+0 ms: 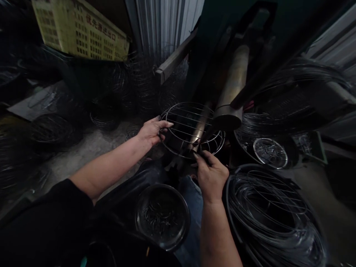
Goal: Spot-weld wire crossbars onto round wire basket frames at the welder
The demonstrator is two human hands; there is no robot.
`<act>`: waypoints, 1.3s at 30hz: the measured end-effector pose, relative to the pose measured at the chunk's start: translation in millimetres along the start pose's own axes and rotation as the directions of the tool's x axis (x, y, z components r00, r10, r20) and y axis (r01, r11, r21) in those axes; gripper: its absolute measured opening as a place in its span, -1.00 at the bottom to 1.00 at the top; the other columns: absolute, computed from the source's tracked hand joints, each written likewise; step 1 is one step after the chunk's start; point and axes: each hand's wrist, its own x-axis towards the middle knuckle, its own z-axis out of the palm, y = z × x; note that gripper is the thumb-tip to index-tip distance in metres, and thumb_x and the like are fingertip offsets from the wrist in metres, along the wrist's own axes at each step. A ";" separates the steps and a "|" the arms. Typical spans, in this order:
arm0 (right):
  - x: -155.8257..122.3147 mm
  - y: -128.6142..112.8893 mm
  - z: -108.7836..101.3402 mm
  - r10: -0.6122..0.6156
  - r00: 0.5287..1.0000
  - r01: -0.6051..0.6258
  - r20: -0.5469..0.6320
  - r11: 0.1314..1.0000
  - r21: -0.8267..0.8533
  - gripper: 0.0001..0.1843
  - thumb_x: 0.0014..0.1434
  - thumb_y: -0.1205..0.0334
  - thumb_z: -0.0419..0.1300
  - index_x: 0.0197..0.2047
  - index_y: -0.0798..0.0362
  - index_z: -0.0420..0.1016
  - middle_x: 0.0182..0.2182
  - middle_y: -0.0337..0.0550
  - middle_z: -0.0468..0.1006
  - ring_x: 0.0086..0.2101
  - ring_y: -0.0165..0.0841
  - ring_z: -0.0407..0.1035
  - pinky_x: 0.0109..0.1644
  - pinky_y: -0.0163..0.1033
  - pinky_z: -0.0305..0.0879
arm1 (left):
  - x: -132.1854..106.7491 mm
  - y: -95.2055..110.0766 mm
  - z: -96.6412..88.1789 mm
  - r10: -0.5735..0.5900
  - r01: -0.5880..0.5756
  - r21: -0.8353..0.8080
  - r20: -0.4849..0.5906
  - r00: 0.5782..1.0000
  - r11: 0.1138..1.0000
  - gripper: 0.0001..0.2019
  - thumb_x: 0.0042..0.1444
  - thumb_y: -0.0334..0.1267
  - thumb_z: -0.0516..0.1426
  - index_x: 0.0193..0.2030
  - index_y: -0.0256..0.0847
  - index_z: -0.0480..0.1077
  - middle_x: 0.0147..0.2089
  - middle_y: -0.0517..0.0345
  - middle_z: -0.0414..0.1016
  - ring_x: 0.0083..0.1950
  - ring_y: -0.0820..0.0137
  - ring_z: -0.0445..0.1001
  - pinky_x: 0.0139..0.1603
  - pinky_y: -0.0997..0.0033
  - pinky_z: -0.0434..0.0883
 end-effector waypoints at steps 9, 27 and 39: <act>7.7 14.8 1.9 -0.107 0.994 0.107 -0.017 0.994 0.023 -0.69 -0.18 0.08 0.47 -0.41 0.12 0.62 -0.68 -0.27 0.48 -0.68 -0.39 0.36 -0.60 -0.32 0.31 | -0.7 1.4 2.0 -0.023 0.023 0.019 -0.021 1.000 1.000 -0.49 -0.31 -0.55 0.33 -0.12 -0.21 0.41 -0.54 0.36 0.32 -0.59 0.59 0.21 -0.57 0.54 -0.06; -71.7 74.0 -42.1 -0.105 0.985 0.135 0.138 0.963 -0.233 -0.64 0.05 -0.04 0.40 -0.19 0.05 0.69 -0.41 -0.15 0.66 -0.41 -0.25 0.55 -0.19 -0.12 0.52 | 96.1 22.8 4.9 0.000 -0.061 0.183 0.316 0.949 0.981 -0.76 -0.19 -0.38 0.43 -0.42 -0.22 0.46 -0.45 0.09 0.48 -0.31 0.26 0.52 -0.26 0.28 0.40; -138.2 106.9 2.3 0.253 0.603 0.472 0.757 0.652 -0.594 -0.72 0.13 0.34 0.18 -0.14 0.06 0.68 -0.11 0.04 0.60 -0.08 -0.17 0.51 0.02 -0.15 0.41 | -5.3 5.6 -50.3 -0.068 0.067 0.068 0.009 0.998 0.995 -0.73 -0.18 -0.42 0.38 -0.52 -0.24 0.33 -0.58 0.29 0.25 -0.55 0.60 0.22 -0.50 0.54 0.13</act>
